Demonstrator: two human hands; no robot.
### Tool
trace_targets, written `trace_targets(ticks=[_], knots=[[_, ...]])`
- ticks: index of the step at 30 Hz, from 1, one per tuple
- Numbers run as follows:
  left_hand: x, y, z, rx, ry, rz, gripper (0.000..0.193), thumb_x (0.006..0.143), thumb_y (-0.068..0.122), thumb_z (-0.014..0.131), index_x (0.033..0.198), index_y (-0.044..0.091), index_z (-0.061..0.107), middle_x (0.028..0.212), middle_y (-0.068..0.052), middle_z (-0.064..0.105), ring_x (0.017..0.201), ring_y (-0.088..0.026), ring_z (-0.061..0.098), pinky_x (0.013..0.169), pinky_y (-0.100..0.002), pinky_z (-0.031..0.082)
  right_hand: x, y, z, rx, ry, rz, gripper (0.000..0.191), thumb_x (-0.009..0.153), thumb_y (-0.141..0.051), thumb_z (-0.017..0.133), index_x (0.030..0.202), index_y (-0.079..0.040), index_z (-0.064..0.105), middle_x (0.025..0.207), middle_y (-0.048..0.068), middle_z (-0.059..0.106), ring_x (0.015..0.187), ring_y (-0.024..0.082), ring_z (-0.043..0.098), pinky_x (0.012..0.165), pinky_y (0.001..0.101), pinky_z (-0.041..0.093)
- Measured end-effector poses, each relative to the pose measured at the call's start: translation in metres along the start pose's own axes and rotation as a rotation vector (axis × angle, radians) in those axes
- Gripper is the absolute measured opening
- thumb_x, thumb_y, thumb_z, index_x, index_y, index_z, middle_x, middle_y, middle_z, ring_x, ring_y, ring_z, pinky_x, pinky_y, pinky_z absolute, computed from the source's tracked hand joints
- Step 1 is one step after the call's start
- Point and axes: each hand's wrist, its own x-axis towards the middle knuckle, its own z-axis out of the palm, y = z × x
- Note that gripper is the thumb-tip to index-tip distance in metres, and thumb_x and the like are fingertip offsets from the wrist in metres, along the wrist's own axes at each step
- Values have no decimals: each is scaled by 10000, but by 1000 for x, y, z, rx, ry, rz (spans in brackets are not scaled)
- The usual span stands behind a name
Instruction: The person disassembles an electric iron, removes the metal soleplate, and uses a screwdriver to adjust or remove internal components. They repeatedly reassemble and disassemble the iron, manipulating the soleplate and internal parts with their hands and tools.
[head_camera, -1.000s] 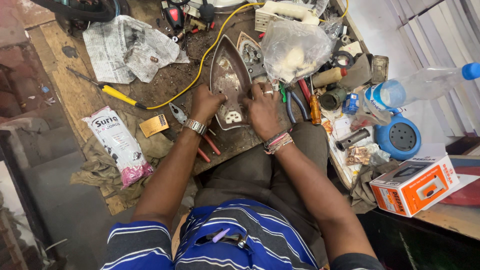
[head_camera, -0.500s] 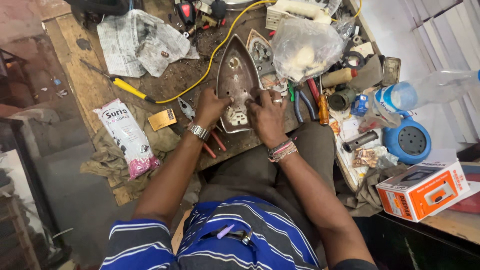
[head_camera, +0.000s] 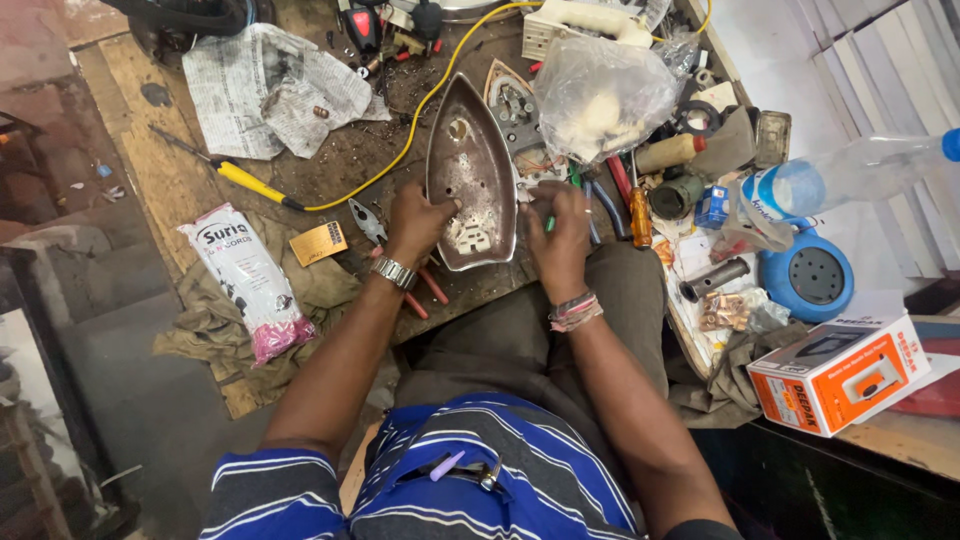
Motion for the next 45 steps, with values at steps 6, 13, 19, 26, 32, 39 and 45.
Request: trace_targets(ticks=[6, 13, 19, 26, 32, 39, 45], knots=[[0, 0, -1, -14, -27, -9, 377, 754, 139, 794, 1102, 17, 710, 911, -75, 780, 789, -158, 738, 721, -309, 567, 1, 34, 30, 536, -331, 427, 285, 940, -170, 773, 1137, 25, 708, 938, 94, 755, 775, 97, 668, 684, 269, 542], [2, -7, 4, -299, -91, -56, 316, 774, 44, 776, 1078, -13, 712, 939, -83, 777, 800, -158, 730, 724, -296, 583, -3, 45, 46, 785, -381, 421, 225, 916, -99, 768, 1086, 47, 745, 934, 42, 771, 774, 69, 673, 698, 251, 554], [-3, 0, 9, -120, -34, -126, 322, 767, 67, 812, 1065, -20, 724, 936, -118, 787, 787, -178, 757, 706, -305, 589, 0, 31, 37, 656, -397, 380, 251, 907, -91, 758, 1118, 41, 727, 950, 66, 768, 780, 91, 685, 689, 264, 569], [-8, 1, 11, -106, -8, -35, 362, 763, 73, 821, 1098, -23, 724, 945, -107, 794, 794, -166, 756, 717, -300, 583, 4, 25, -3, 325, -365, 243, 477, 866, -260, 817, 1234, 2, 664, 1017, 86, 768, 897, 168, 720, 795, 324, 574], [-5, 0, 9, -189, -43, -85, 371, 762, 46, 811, 1112, -26, 712, 936, -109, 775, 773, -180, 731, 679, -309, 573, 13, 70, -102, -599, 20, 41, 430, 825, -295, 856, 1145, -73, 676, 1076, 184, 648, 909, 397, 664, 725, 494, 541], [-5, 5, 8, -202, -59, -65, 341, 746, 24, 798, 1072, -38, 723, 918, -103, 765, 752, -169, 718, 665, -310, 567, 5, 83, -110, -584, 18, 118, 367, 856, -132, 770, 1179, -64, 609, 1119, 196, 608, 963, 410, 640, 781, 508, 528], [3, -4, 12, -184, -71, -142, 330, 741, 31, 785, 1056, -47, 725, 890, -120, 774, 720, -188, 735, 658, -333, 586, 8, 13, -159, -384, 191, -226, 408, 839, 22, 805, 1207, -51, 646, 1098, 176, 604, 912, 313, 626, 784, 431, 520]])
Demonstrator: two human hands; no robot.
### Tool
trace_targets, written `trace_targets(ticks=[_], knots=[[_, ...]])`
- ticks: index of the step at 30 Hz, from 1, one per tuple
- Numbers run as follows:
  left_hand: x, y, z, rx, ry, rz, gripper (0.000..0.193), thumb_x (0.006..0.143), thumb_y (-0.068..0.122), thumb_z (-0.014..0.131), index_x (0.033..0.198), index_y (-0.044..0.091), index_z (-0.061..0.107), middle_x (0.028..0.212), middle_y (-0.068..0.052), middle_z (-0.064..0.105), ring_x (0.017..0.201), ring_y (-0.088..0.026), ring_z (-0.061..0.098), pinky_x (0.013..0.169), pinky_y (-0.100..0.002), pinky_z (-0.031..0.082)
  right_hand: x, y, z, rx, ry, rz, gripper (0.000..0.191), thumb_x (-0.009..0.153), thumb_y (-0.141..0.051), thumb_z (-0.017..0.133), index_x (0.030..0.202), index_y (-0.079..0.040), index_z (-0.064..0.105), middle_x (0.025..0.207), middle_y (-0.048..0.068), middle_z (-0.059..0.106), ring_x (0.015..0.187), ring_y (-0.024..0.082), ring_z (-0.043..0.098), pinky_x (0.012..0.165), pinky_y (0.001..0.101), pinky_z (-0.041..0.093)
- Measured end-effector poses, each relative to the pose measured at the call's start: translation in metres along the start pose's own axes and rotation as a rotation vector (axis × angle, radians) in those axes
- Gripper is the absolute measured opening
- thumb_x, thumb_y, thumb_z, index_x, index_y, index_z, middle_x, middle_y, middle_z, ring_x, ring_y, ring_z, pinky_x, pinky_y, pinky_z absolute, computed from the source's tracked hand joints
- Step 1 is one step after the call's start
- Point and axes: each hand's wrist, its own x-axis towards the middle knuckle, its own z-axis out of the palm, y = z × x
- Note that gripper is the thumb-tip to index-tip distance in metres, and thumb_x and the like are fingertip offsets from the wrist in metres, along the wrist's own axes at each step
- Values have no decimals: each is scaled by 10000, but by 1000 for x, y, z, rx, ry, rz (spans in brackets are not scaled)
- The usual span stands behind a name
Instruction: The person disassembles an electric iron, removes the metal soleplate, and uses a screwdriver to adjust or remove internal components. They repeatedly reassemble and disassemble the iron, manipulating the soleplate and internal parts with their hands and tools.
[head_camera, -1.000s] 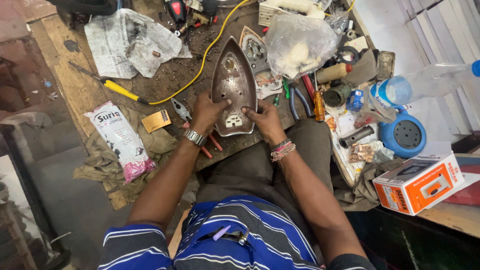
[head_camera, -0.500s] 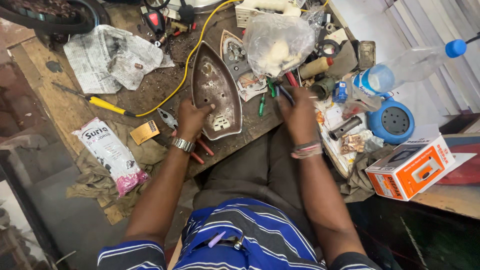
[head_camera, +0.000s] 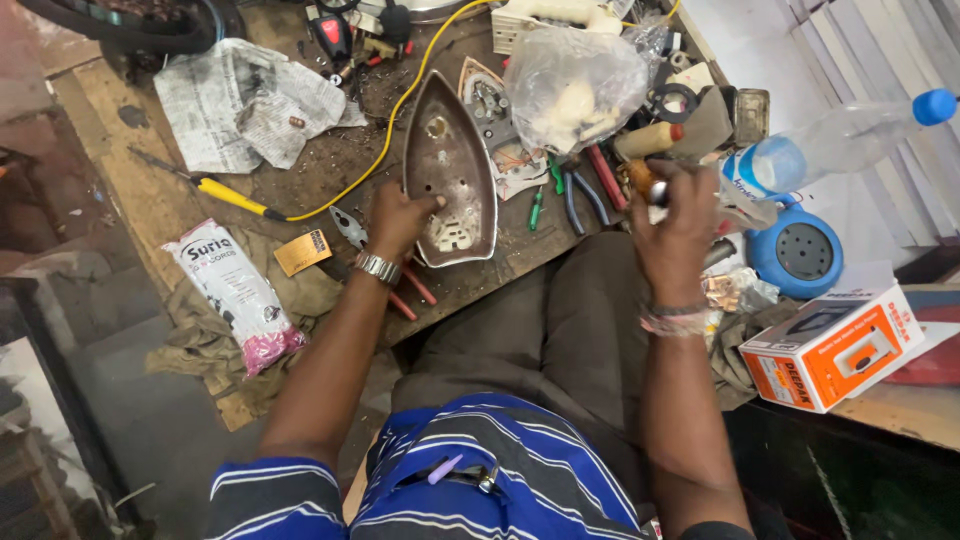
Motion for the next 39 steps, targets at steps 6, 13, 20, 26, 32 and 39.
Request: trace_targets(ticks=[6, 13, 20, 26, 32, 39], knots=[[17, -8, 5, -142, -35, 15, 405, 710, -45, 755, 1107, -56, 674, 949, -138, 777, 775, -213, 767, 704, -342, 625, 9, -57, -34, 687, 60, 68, 305, 1181, 72, 536, 1391, -55, 356, 1299, 176, 645, 1204, 269, 674, 1060, 386, 585], [22, -7, 4, -178, -60, 39, 404, 708, -81, 729, 1110, -70, 684, 979, -152, 771, 793, -228, 756, 724, -350, 617, 0, -93, -7, 801, -17, 22, 751, 1032, 107, 667, 1581, -103, 198, 1308, 144, 605, 1189, 259, 710, 986, 387, 655], [23, -8, 0, -203, -54, 32, 399, 710, -89, 726, 1107, -72, 689, 983, -152, 772, 795, -226, 752, 728, -354, 611, -3, -109, 10, 651, -82, -60, 674, 1026, 96, 673, 1530, -115, 280, 1298, 146, 599, 1169, 249, 715, 930, 332, 651], [26, -11, -1, -230, -63, 28, 398, 710, -97, 722, 1106, -68, 687, 981, -151, 771, 793, -223, 754, 720, -351, 617, -4, -112, 15, 668, -60, -49, 655, 1033, 104, 659, 1526, -117, 289, 1291, 145, 606, 1165, 243, 714, 958, 344, 643], [26, -8, -3, -210, -58, 17, 394, 724, -88, 726, 1116, -66, 689, 978, -154, 772, 783, -219, 751, 708, -353, 614, -4, -111, 16, 695, -72, -19, 644, 1039, 104, 647, 1522, -111, 279, 1308, 150, 598, 1185, 243, 713, 955, 346, 658], [24, -4, -6, -160, -43, -20, 400, 732, -80, 734, 1129, -65, 685, 988, -167, 772, 792, -233, 761, 709, -361, 620, 3, -122, 15, 679, -68, -10, 616, 1048, 95, 655, 1514, -110, 310, 1290, 127, 619, 1183, 247, 720, 963, 360, 652]])
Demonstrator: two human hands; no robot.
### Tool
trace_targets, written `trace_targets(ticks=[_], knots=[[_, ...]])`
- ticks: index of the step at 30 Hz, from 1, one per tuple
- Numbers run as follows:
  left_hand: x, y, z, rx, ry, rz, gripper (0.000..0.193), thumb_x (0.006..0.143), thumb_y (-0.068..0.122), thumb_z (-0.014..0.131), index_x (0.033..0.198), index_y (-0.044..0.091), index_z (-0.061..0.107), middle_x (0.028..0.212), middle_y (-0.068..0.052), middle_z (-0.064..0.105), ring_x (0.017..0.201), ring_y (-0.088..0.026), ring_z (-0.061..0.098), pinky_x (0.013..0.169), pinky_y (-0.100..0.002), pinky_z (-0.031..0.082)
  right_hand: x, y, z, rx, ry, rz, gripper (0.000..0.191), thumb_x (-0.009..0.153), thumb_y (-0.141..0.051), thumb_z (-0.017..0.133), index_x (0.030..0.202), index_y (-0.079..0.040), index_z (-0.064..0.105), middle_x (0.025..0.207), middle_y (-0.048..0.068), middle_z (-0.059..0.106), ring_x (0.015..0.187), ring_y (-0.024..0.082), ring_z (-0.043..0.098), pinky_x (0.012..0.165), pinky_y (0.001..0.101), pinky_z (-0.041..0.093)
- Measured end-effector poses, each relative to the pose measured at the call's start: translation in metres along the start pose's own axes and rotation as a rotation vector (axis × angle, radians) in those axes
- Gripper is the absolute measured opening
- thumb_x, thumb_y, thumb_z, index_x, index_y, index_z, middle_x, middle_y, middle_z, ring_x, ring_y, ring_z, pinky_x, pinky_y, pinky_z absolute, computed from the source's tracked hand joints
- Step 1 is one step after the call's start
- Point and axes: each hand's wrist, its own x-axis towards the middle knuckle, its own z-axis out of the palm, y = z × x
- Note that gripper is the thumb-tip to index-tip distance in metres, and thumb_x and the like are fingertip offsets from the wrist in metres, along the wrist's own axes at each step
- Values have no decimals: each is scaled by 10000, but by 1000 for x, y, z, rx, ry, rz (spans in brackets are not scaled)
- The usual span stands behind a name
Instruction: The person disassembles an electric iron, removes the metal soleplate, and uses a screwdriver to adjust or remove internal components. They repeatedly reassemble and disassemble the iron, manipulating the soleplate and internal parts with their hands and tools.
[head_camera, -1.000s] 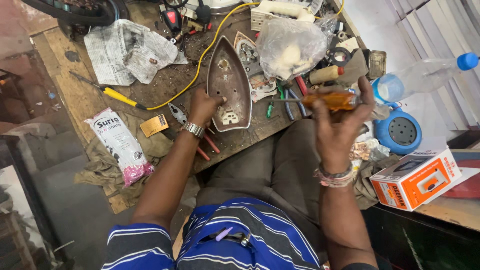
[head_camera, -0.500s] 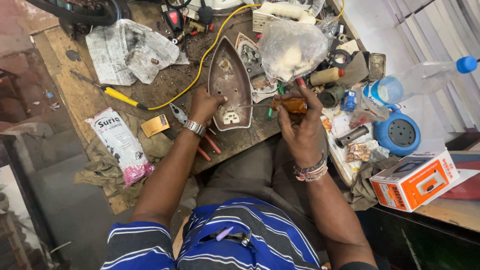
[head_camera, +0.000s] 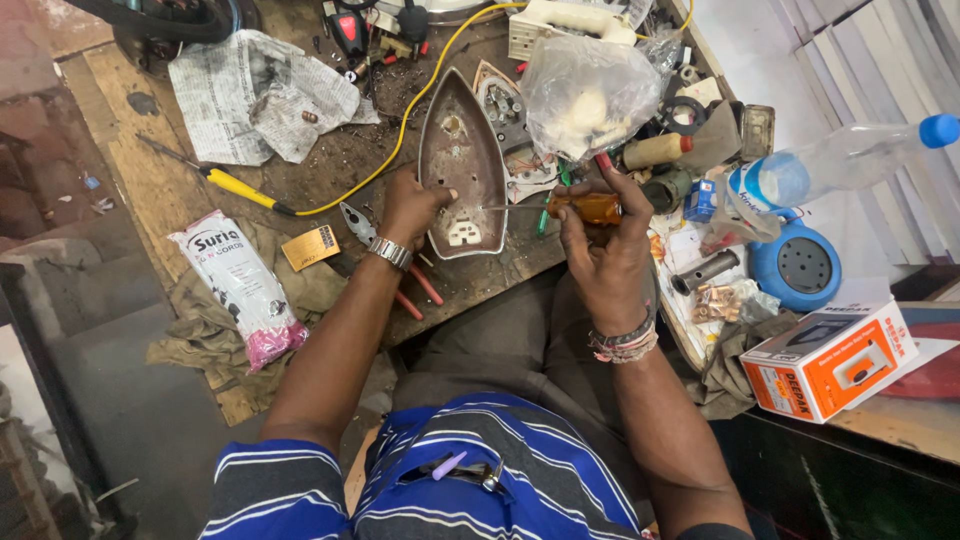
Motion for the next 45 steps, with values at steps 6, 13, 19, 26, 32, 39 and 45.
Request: trace_targets(ticks=[6, 13, 19, 26, 32, 39, 45], knots=[[5, -4, -4, -71, -17, -12, 393, 729, -78, 744, 1117, -65, 684, 985, -167, 772, 790, -245, 764, 713, -371, 630, 27, -18, -22, -282, -252, -392, 606, 864, 43, 691, 1378, -44, 381, 1312, 288, 561, 1204, 432, 612, 970, 460, 549], [8, -5, -5, -14, -18, -53, 358, 733, -60, 765, 1080, -96, 682, 944, -192, 761, 748, -267, 753, 658, -395, 615, 50, -15, -4, -587, -167, -155, 548, 896, -183, 852, 1353, -83, 565, 989, 131, 695, 879, 276, 714, 748, 371, 585], [12, -9, -3, -63, -61, -55, 345, 729, -61, 754, 1069, -96, 701, 936, -189, 769, 738, -262, 758, 655, -387, 621, 75, -13, -12, 36, -377, -79, 490, 1001, -48, 654, 1459, -81, 485, 1253, 94, 649, 1068, 221, 725, 889, 333, 616], [14, -7, -5, -48, -59, -6, 370, 727, -60, 753, 1090, -78, 688, 942, -161, 769, 761, -240, 753, 682, -369, 615, 67, -22, -9, -420, -225, -301, 541, 858, -89, 798, 1327, -55, 532, 1120, 214, 658, 989, 338, 697, 830, 401, 579], [12, -2, -3, -41, -59, -6, 367, 726, -61, 751, 1085, -81, 680, 948, -170, 766, 765, -244, 758, 684, -372, 623, 62, -11, -12, -133, -288, -145, 494, 994, -75, 777, 1415, -85, 518, 1179, 85, 693, 1031, 243, 720, 885, 352, 596], [14, -4, -5, -10, -48, -48, 343, 758, -49, 762, 1091, -94, 694, 944, -184, 773, 764, -258, 758, 686, -376, 615, 52, -13, -10, -356, -192, -391, 466, 853, -14, 770, 1248, -29, 524, 1143, 250, 640, 1032, 386, 668, 886, 410, 562], [17, -10, -7, -133, -90, 51, 410, 711, -88, 742, 1115, -72, 672, 970, -167, 758, 789, -252, 753, 715, -379, 626, 58, -11, -8, -33, -351, -139, 347, 1024, 9, 694, 1341, -63, 573, 1151, 115, 734, 1040, 268, 786, 884, 324, 638]])
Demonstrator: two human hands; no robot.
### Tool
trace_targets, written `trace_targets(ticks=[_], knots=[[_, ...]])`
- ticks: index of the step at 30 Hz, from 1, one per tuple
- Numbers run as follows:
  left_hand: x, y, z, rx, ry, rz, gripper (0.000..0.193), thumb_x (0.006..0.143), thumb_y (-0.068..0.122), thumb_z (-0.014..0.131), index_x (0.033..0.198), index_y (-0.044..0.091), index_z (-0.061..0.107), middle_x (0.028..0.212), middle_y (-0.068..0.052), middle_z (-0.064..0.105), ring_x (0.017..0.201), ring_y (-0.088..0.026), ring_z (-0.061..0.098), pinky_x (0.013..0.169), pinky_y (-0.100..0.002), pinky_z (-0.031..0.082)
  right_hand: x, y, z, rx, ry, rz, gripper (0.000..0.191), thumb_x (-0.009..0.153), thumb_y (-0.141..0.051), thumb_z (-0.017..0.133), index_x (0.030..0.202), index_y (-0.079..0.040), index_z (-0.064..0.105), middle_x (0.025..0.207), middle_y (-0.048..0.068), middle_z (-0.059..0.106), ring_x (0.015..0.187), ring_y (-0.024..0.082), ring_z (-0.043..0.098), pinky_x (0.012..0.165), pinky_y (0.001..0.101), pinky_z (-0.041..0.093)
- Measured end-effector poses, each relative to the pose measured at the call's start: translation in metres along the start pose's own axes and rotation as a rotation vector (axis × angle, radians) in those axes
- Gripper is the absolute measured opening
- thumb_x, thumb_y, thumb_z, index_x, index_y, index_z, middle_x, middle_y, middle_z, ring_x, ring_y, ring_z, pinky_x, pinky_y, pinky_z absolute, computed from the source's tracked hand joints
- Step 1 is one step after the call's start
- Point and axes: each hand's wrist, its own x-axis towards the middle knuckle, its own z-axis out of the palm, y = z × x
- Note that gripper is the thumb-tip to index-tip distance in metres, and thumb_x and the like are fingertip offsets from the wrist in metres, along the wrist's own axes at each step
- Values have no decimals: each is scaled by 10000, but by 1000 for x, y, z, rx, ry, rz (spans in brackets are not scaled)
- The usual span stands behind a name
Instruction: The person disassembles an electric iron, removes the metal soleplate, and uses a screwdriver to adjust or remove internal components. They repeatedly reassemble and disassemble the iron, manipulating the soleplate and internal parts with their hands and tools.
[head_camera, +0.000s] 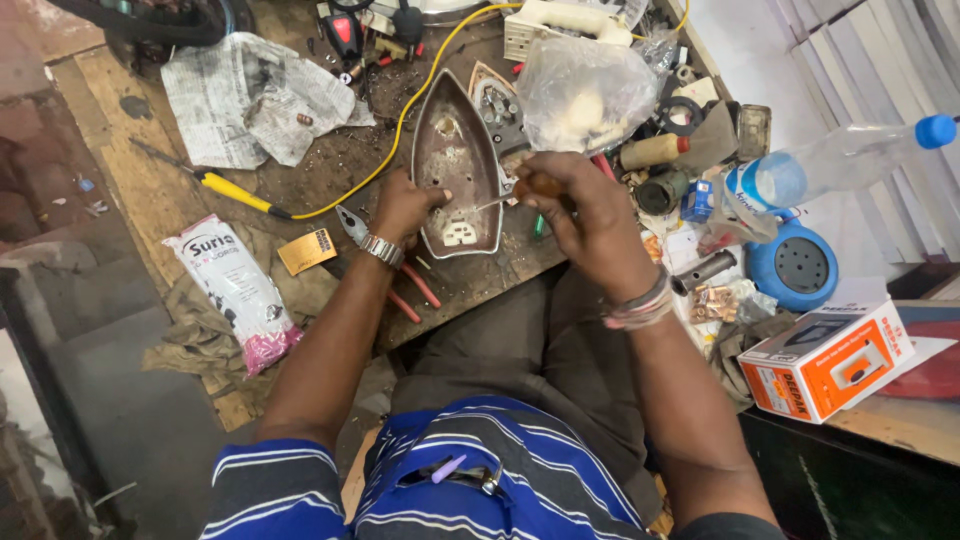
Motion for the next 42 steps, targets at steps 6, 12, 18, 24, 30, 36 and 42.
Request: trace_targets(ticks=[6, 12, 18, 24, 30, 36, 42], knots=[[-2, 1, 2, 20, 29, -79, 387, 722, -82, 730, 1105, -77, 673, 958, -170, 766, 778, -259, 762, 695, -386, 633, -5, -17, 5, -425, 98, 119, 498, 895, -162, 883, 1300, -63, 611, 1013, 143, 723, 892, 295, 747, 763, 379, 598], [-4, 6, 1, 153, 66, -140, 344, 751, -58, 748, 1084, -97, 674, 928, -186, 765, 756, -274, 769, 681, -397, 632, 12, -1, -27, 293, -287, -143, 356, 970, 101, 584, 1290, -46, 532, 1374, 233, 581, 1201, 320, 657, 927, 380, 605], [-3, 6, 3, 55, 36, -64, 369, 727, -71, 737, 1092, -80, 681, 936, -156, 766, 770, -248, 754, 683, -368, 620, -13, -7, 40, -275, 343, 187, 444, 928, -43, 796, 1306, -115, 575, 1083, 75, 741, 923, 163, 775, 782, 285, 656], [-4, 5, 4, 66, 28, -71, 385, 720, -58, 740, 1100, -79, 687, 953, -151, 771, 767, -237, 756, 677, -359, 620, -5, -5, -6, -147, -41, -139, 528, 826, 136, 647, 1310, -20, 505, 1320, 307, 611, 1190, 389, 658, 944, 392, 591], [1, -3, -1, 66, 29, -9, 382, 731, -60, 757, 1105, -83, 683, 965, -155, 772, 784, -236, 750, 705, -357, 606, -6, -10, 13, -53, 176, 67, 503, 972, 122, 596, 1424, -80, 505, 1188, 121, 743, 1060, 241, 782, 916, 317, 643], [1, -4, 2, 65, 16, -7, 391, 715, -69, 733, 1104, -76, 693, 951, -149, 766, 768, -234, 746, 701, -361, 616, -8, -17, 10, -332, 118, 167, 618, 921, -40, 829, 1457, -69, 523, 997, 129, 713, 862, 248, 754, 776, 357, 588], [0, 0, 0, 160, 71, -101, 349, 737, -62, 761, 1077, -100, 693, 934, -183, 761, 757, -259, 743, 682, -378, 602, 26, -4, -35, -69, -260, -274, 555, 763, 134, 640, 1269, -80, 562, 1379, 303, 533, 1163, 458, 635, 895, 391, 574]])
